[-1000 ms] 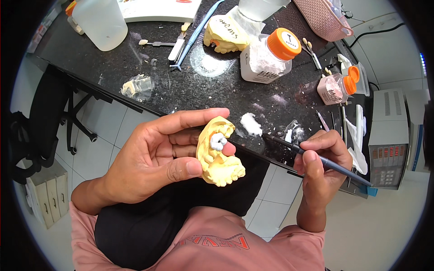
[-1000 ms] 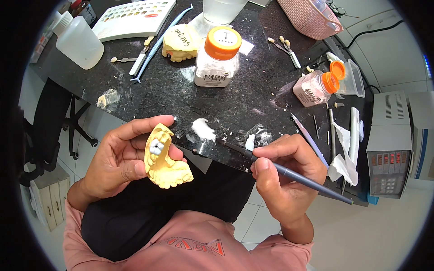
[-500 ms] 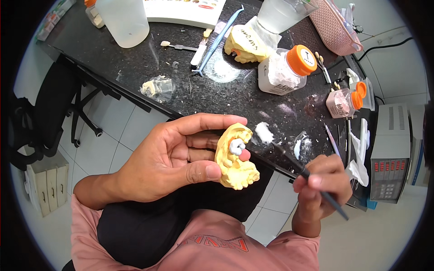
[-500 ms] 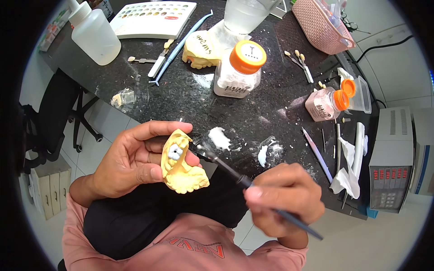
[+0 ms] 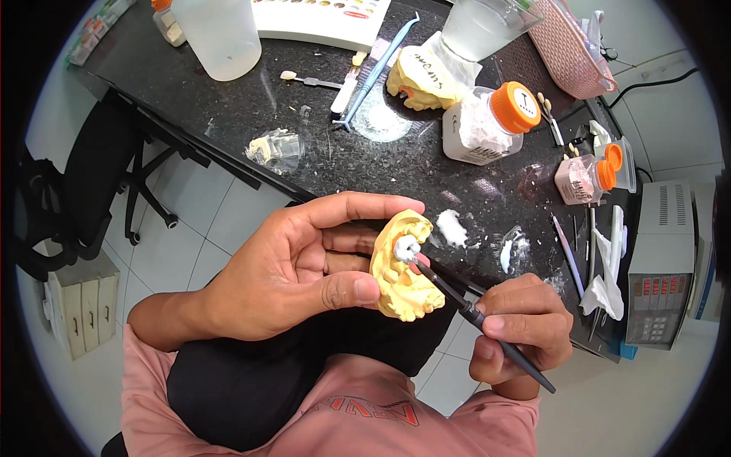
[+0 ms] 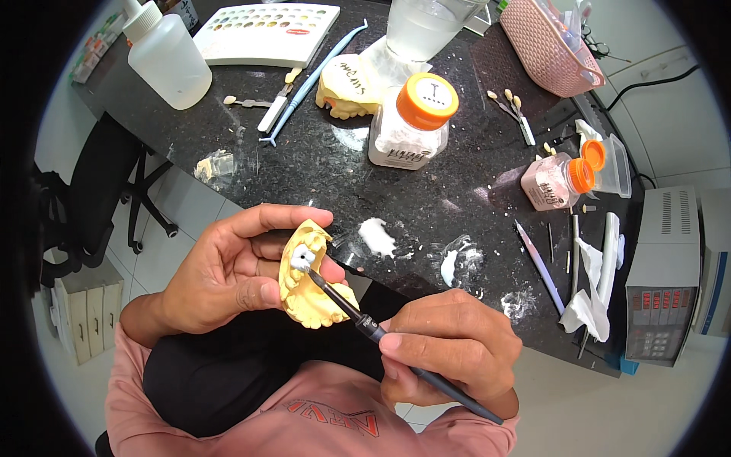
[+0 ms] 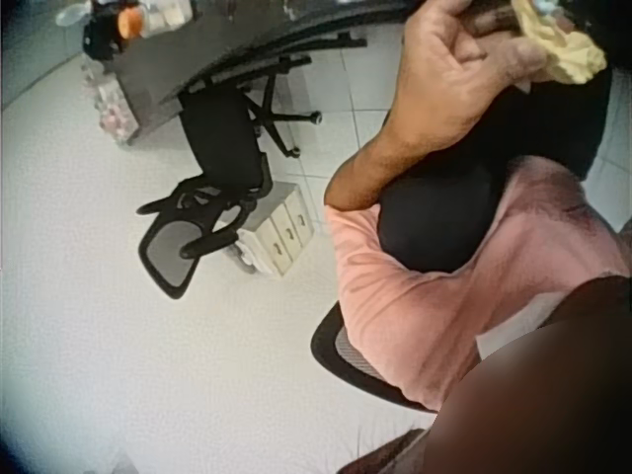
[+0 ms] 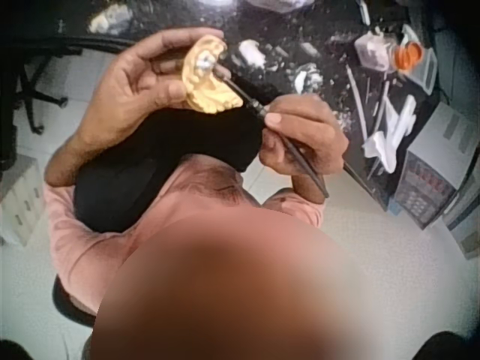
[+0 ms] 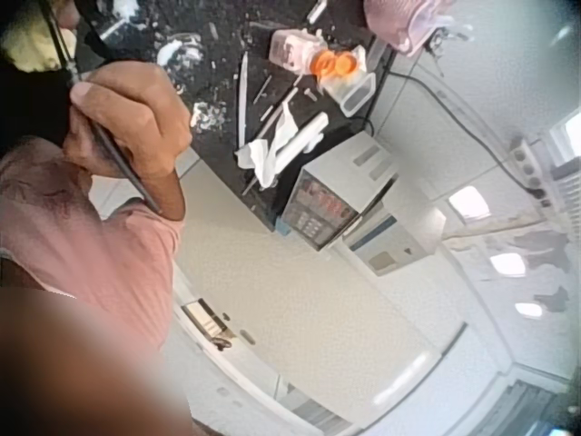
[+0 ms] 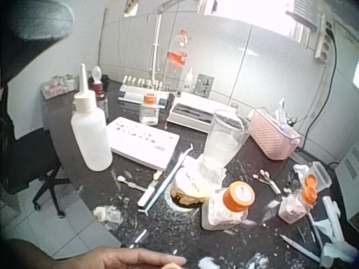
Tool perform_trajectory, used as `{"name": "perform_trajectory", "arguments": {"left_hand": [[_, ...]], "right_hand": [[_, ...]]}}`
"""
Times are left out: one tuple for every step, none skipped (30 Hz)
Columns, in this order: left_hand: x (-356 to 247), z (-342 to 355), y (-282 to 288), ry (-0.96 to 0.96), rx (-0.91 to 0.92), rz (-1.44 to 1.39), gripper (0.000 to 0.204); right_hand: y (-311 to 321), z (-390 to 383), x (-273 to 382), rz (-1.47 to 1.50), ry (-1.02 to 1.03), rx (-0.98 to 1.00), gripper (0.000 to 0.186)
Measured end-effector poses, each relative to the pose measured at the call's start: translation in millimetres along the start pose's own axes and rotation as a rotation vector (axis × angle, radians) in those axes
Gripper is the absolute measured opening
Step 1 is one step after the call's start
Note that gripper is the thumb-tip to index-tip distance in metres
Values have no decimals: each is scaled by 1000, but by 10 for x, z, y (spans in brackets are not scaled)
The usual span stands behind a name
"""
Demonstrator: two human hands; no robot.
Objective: Applying a white ceramic or opaque layer to a dental crown on a plaster model using a fine brush.
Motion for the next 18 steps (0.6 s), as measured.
{"name": "perform_trajectory", "arguments": {"left_hand": [[-3,1,-2,4,5,0,66],[-4,3,-4,7,11,0,66],[-2,1,-4,7,10,0,66],[0,-1,-4,3,7,4,66],[0,-3,-4,-1,4,8,66],[-1,-2,-1,-1,4,7,66],[0,-1,0,4,6,5,66],[-1,0,1,8,8,2,66],[-3,-2,-3,8,8,2,66],[-5,-4,-7,7,6,4,66],[-7,-5,-10,6,3,5,66],[-6,-6,-7,6,3,5,66],[-5,-8,-3,8,5,6,66],[-3,-9,-1,10,8,8,65],[-2,-6,1,9,8,8,65],[0,-2,2,9,10,8,65],[1,0,3,9,11,7,65],[-2,-2,-1,8,11,7,65]], "right_hand": [[0,-3,-1,0,0,0,24],[0,-7,-2,7,2,-5,24],[-1,-11,-1,15,4,-10,24],[-4,-13,2,15,4,-9,24],[0,-15,6,12,2,-31,24],[5,-17,5,9,0,-54,24],[4,-19,3,9,0,-53,24],[0,-20,1,7,1,-48,24],[-1,-19,3,5,1,-42,24],[6,-18,1,4,1,-43,24],[9,-13,-2,0,12,-20,24],[5,-14,-2,-3,23,3,24],[1,-18,-1,-3,23,3,24],[4,-22,0,8,20,-23,23],[10,-24,-2,18,17,-49,23],[8,-20,-2,19,18,-49,23],[0,-14,-1,15,18,-29,23],[-6,-8,3,10,18,-10,23]]}}
Point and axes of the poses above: each hand's wrist, its own z-axis towards the middle knuckle, its own y-axis out of the back of the hand, x = y × z, the point moved 4 cm from there along z, towards the middle knuckle, and after that the axes turned 14 degrees about y, right-handed, at the moved point
